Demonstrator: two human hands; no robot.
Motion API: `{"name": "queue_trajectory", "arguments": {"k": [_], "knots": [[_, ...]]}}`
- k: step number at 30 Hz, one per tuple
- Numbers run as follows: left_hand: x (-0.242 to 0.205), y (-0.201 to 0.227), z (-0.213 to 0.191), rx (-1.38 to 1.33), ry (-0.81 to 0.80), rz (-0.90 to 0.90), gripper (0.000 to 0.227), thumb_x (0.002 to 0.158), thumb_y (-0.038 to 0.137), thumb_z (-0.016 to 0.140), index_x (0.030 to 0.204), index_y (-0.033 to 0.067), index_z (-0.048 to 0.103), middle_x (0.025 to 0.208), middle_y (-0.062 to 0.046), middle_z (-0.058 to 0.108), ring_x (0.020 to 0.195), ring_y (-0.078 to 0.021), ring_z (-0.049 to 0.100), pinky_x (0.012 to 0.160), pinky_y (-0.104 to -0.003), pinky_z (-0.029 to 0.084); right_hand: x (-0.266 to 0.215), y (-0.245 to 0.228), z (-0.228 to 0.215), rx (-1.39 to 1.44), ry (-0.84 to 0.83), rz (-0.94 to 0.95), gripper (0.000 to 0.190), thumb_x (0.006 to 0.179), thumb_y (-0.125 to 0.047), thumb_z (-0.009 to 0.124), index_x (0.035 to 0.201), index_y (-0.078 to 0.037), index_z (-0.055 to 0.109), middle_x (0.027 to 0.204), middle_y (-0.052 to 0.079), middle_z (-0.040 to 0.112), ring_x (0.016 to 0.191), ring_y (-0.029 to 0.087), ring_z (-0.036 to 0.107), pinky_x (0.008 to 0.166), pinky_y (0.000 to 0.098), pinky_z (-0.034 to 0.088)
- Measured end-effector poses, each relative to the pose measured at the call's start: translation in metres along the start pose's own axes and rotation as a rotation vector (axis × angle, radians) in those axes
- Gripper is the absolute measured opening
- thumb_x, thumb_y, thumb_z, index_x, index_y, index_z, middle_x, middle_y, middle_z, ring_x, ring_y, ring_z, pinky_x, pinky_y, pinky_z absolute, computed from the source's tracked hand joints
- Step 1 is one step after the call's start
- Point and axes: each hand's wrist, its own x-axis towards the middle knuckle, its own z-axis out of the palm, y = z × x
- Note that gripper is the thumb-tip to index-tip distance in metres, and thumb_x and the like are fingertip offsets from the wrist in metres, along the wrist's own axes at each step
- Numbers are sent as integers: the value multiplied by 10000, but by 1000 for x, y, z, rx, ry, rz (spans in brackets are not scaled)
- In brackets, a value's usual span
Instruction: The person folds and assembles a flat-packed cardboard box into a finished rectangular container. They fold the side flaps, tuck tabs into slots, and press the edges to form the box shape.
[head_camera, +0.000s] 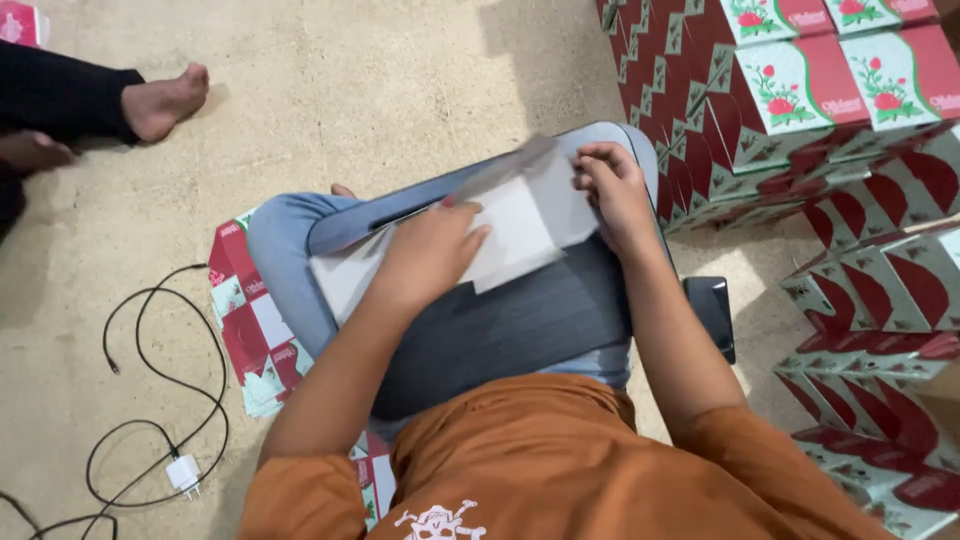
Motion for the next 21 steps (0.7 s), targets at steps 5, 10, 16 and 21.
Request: {"name": "queue_trajectory", "arguments": {"k": [5,10,16,21], "knots": [[33,8,8,216,123,115,387,968,372,623,1218,81,675,1006,-173,710,938,-428,725,823,-561,559,2,-56,7,-416,-153,-31,287,1044,-294,605,1231,-96,695,751,89,648,637,186,674,522,300,529],[46,8,6,310,226,173,544,861,415,775,1268,86,625,1099,-147,637,1012,-429,687,865,-556,532,9,-73,14,-526,-201,-97,413,1117,-418,499,1166,-71,716,659,121,620,541,249,676,488,377,536],[42,-3,22,292,273,124,845,789,549,795,1489,173,510,1266,-103,521,1006,-382,643,871,-514,476,10,-46,26,-486,-175,-510,307,1086,-246,566,1240,-14,695,1125,251,700,1096,440,666,938,497,515],[39,2,21,184,411,134,813,850,475,760,1516,86,505,1592,-245,394,1054,-438,631,893,-542,461,13,-14,21,-443,-153,-731,407,985,-304,625,1278,-25,667,1210,176,629,1060,375,653,917,456,508]]}}
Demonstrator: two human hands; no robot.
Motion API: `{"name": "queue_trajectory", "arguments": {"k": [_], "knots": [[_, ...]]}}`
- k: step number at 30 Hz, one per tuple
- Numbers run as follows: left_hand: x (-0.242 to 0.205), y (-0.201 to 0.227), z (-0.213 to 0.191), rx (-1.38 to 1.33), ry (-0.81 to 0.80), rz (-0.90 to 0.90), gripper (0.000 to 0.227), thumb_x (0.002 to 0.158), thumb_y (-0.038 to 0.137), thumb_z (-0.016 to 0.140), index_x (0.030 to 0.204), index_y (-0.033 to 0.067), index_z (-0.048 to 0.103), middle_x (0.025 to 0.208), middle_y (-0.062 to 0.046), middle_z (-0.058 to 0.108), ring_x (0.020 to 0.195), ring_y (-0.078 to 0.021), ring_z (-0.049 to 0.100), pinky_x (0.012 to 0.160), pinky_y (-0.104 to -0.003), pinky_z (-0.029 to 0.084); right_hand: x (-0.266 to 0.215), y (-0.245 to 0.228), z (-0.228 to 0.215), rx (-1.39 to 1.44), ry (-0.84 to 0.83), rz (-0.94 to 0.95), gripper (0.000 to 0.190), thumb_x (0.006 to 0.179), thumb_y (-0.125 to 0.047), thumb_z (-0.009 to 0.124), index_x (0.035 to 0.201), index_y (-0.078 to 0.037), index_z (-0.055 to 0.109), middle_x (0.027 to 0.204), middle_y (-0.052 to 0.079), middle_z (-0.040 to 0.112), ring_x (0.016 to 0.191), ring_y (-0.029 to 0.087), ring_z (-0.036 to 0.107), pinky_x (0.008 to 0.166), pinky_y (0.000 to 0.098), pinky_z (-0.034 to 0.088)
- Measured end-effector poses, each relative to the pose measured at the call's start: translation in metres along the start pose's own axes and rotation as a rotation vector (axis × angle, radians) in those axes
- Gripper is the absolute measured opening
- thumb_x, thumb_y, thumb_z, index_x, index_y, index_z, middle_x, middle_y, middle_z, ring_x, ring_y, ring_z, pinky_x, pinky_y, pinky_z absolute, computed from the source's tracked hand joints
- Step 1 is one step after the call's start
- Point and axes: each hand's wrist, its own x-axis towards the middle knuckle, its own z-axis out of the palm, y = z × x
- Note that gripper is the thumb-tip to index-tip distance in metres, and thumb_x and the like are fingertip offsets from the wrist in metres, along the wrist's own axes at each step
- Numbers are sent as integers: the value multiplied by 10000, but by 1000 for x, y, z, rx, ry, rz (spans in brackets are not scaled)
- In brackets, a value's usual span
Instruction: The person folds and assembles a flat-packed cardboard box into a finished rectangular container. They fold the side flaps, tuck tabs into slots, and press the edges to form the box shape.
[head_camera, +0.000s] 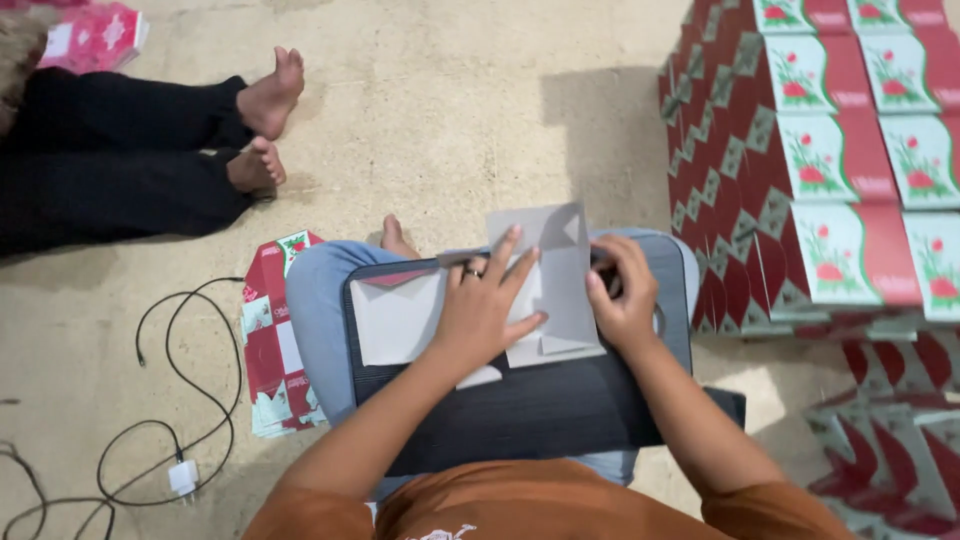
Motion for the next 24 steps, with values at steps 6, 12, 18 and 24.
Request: {"name": "queue_trajectory", "arguments": {"k": [6,12,18,24], "knots": [[-6,-2,46,67,108,-95,705,891,498,659,1509,190,517,1612,-113,415,1113,-298,545,951,-476,356,11,21,7,66,-46,-37,468,1008,-356,542,1246,24,678,1126,173,671,891,316,681,799,424,531],[-12,3,40,-128,75,-256,611,910,382,688,1466,161,564,1602,-142,422,1174,-332,514,962,-499,348,11,33,16,74,-113,28,473,1001,-373,506,1218,10,682,1094,158,699,869,320,694,784,433,549],[-28,-9,45,-147,120,-320,577,950,432,636,1473,203,553,1587,-111,438,1193,-301,487,971,-478,337,27,-6,30,-55,-188,-31,319,1000,-314,578,1142,-82,744,1005,107,734,853,329,718,769,404,554],[-47,-35,39,-174,164,-281,538,988,421,616,1467,183,554,1580,-112,436,1226,-299,455,1000,-462,309,34,-35,56,-114,-155,-62,231,965,-287,680,1084,-107,765,982,95,747,865,329,731,782,406,562]]}}
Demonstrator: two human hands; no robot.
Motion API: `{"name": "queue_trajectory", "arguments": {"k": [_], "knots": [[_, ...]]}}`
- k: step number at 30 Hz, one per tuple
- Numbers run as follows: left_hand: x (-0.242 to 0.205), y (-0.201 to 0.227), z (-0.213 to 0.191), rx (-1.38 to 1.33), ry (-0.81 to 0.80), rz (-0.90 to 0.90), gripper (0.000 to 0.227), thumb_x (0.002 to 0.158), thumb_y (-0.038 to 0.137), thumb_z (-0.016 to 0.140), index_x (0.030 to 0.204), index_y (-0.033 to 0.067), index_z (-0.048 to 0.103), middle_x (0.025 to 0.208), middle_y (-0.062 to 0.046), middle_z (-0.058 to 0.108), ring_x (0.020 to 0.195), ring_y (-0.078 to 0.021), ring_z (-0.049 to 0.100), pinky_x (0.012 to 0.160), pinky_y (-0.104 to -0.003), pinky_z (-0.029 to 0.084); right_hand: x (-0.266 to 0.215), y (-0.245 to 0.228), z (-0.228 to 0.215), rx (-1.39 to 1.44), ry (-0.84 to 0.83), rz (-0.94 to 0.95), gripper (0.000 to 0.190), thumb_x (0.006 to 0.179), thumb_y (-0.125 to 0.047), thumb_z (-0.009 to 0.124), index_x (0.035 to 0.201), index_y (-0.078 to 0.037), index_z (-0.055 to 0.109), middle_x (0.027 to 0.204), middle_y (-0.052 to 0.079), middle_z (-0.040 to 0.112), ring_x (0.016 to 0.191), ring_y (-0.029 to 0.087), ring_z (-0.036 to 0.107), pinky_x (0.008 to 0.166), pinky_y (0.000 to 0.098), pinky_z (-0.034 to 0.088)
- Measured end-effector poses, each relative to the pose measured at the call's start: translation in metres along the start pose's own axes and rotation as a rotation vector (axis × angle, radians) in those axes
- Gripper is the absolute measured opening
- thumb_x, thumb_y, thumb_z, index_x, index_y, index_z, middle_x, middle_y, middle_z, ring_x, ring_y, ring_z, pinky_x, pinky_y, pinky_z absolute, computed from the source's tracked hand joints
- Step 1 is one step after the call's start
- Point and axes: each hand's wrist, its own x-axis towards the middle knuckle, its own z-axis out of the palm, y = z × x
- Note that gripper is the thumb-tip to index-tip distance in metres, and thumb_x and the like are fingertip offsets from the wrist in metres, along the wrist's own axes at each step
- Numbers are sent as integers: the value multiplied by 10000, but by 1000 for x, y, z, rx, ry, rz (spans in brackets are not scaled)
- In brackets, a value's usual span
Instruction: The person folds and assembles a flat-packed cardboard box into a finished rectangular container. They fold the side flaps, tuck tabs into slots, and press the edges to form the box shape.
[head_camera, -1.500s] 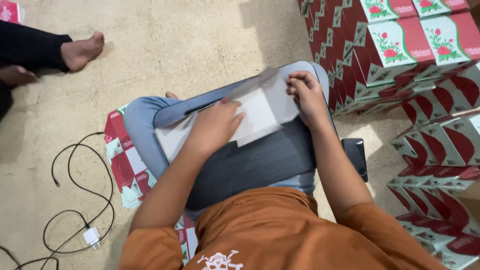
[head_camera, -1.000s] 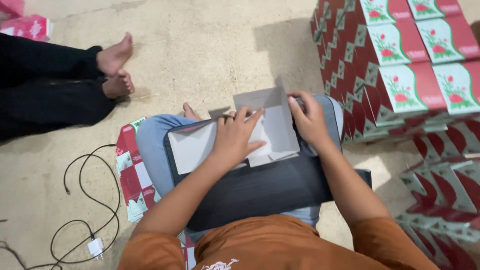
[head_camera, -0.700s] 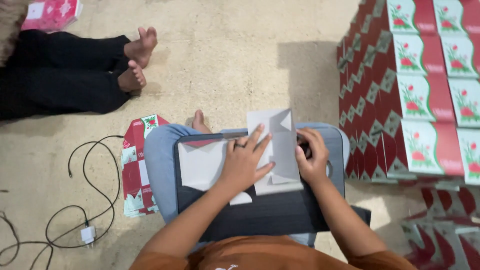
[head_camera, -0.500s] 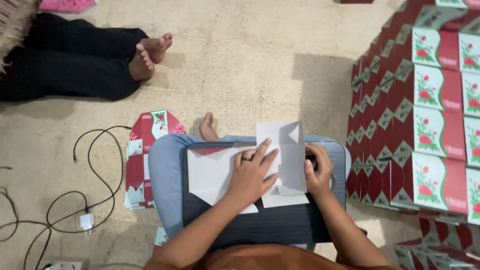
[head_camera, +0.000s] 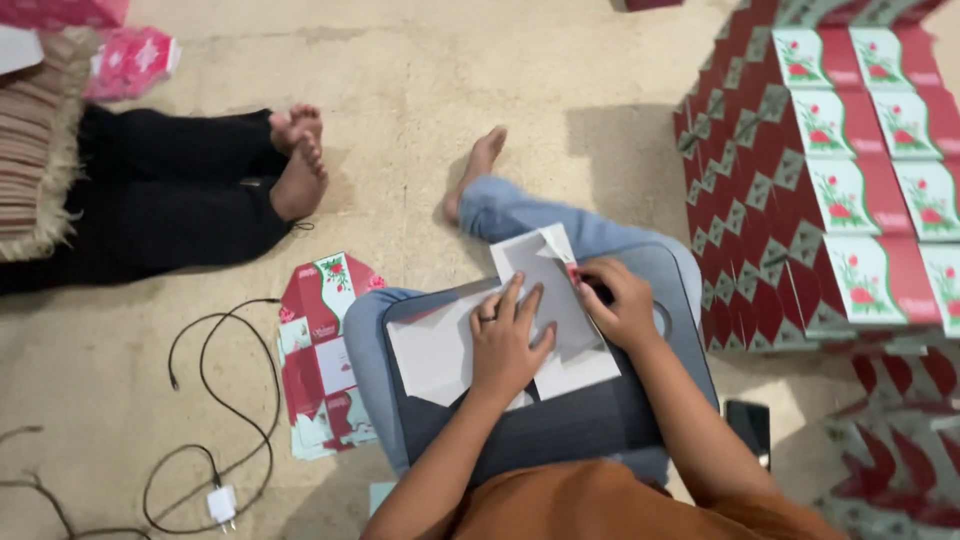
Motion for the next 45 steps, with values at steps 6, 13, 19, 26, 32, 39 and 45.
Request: {"name": "queue_trajectory", "arguments": {"k": [6,13,19,26,32,39,45], "knots": [[-8,-26,3,-25,-14,13,550,984,437,600,1472,190,538,1564,-114,438,1392,-326,393,1084,-508,273,11,-27,13,-54,-37,75,217,963,-384,672,1015,-193,761,862,-21,747,764,194,748,728,300,554],[-16,-29,-3,-18,-110,36,608,941,461,601,1484,202,515,1577,-128,430,1464,-381,356,1164,-642,173,-9,-35,16,-97,-40,171,242,961,-374,679,1045,-159,750,804,34,732,761,240,744,715,339,558],[-23,0,-26,-37,-135,27,579,960,405,608,1488,188,513,1615,-147,391,1506,-384,316,1182,-668,123,-20,-47,-1,-64,2,129,224,958,-360,698,1047,-162,753,743,19,706,746,242,730,725,333,556],[-29,23,-29,66,-122,31,577,979,427,592,1495,183,503,1619,-147,390,1525,-361,297,1191,-671,101,-35,-46,-16,-3,58,81,227,973,-327,669,1090,-150,748,751,65,714,772,293,726,755,380,566],[-30,23,-19,101,-69,69,571,982,444,584,1488,190,509,1608,-142,411,1524,-348,311,1193,-663,108,-42,-38,-16,3,82,94,234,986,-330,655,1108,-156,753,777,55,737,808,279,734,794,374,564],[-31,25,-13,120,-83,72,568,1001,455,562,1500,192,497,1612,-147,406,1528,-350,304,1196,-660,95,-50,-25,-14,33,91,143,218,989,-285,654,1107,-137,761,848,73,764,845,267,739,830,379,563],[-28,38,-11,148,-67,84,576,980,432,580,1490,177,504,1600,-166,421,1517,-363,327,1192,-675,112,-54,-13,-20,22,48,141,227,987,-294,666,1127,-138,752,859,69,752,864,265,730,854,385,562]]}}
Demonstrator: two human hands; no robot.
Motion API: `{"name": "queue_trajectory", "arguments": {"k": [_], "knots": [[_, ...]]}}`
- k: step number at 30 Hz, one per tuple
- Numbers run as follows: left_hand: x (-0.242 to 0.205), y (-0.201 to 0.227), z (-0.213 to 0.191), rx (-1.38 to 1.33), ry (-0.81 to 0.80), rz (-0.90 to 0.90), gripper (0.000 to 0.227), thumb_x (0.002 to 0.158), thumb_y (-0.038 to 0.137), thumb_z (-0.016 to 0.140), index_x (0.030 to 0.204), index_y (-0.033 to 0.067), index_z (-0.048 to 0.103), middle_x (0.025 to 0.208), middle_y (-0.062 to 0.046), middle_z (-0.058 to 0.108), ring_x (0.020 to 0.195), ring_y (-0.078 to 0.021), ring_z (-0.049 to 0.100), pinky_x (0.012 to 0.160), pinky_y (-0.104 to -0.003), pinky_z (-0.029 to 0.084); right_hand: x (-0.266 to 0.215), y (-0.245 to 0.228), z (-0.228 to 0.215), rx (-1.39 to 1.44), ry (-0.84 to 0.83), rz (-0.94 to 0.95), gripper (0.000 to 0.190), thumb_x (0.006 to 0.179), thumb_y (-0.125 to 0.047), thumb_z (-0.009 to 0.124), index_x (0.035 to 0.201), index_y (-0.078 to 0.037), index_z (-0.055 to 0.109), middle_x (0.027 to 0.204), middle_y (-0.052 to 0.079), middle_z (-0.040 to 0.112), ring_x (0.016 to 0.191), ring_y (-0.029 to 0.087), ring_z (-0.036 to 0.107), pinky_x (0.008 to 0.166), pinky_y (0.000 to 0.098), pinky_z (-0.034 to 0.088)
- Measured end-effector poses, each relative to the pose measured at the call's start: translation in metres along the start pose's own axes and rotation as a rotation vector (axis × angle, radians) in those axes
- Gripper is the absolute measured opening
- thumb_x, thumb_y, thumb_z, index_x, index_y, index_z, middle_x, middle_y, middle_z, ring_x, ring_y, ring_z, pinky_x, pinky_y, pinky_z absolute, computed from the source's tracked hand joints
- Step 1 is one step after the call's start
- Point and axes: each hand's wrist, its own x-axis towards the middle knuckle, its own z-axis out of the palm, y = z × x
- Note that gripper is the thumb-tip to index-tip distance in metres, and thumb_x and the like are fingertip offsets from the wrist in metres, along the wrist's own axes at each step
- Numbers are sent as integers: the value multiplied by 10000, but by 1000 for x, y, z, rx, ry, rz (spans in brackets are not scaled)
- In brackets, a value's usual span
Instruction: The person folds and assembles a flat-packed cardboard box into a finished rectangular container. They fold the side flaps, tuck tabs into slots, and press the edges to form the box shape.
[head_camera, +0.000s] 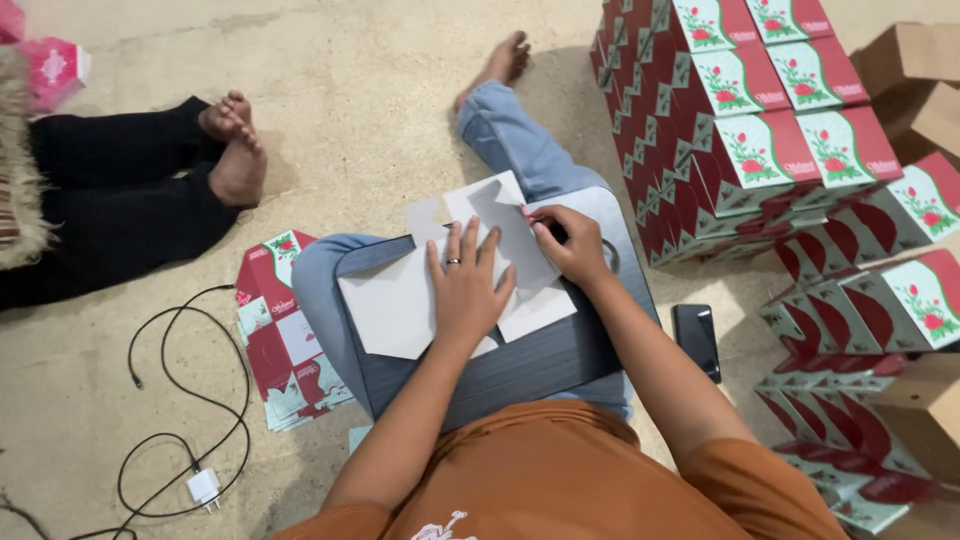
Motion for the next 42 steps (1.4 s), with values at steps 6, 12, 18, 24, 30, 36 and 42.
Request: {"name": "queue_trajectory", "arguments": {"k": [6,12,18,24,30,36,42], "knots": [[-5,14,-8,-14,-44,23,568,998,413,557,1493,139,504,1598,-196,411,1520,-390,304,1188,-688,92,-17,10,-5,9,35,47,225,992,-285,666,1119,-121,756,845,91,746,856,277,723,860,395,551],[-5,8,11,-21,-59,37,584,991,441,562,1492,147,508,1596,-193,417,1521,-389,304,1191,-690,80,-18,17,-5,24,26,47,238,977,-294,671,1116,-118,747,853,104,752,865,294,724,864,416,547],[-6,1,28,-51,-75,18,581,1003,443,551,1508,160,499,1614,-178,398,1528,-384,298,1196,-686,90,-17,20,-5,-63,-16,48,274,986,-355,651,1133,-145,747,808,78,727,841,290,697,856,404,539],[-10,-6,41,-92,-94,-32,592,996,465,544,1515,186,491,1614,-162,402,1532,-368,300,1205,-682,81,-16,23,4,-156,-8,39,232,972,-381,679,1106,-209,759,783,30,718,856,259,701,841,376,537],[-14,-14,42,-111,-169,-112,585,1014,464,505,1527,186,471,1633,-159,368,1543,-359,267,1209,-678,68,-12,36,19,-109,-40,99,225,983,-388,664,1110,-234,767,817,52,732,888,294,708,865,413,541],[-16,-28,42,-87,-192,-173,592,1020,474,489,1534,181,462,1638,-168,361,1546,-368,261,1207,-688,67,2,33,35,-100,-133,102,251,1001,-390,646,1112,-196,760,843,106,742,904,350,718,839,461,548],[-10,-21,33,-119,-210,-170,588,1018,455,489,1524,156,478,1627,-187,373,1542,-380,266,1209,-689,69,3,40,32,-89,-147,156,258,991,-402,643,1130,-217,759,857,93,749,944,350,719,864,470,545]]}}
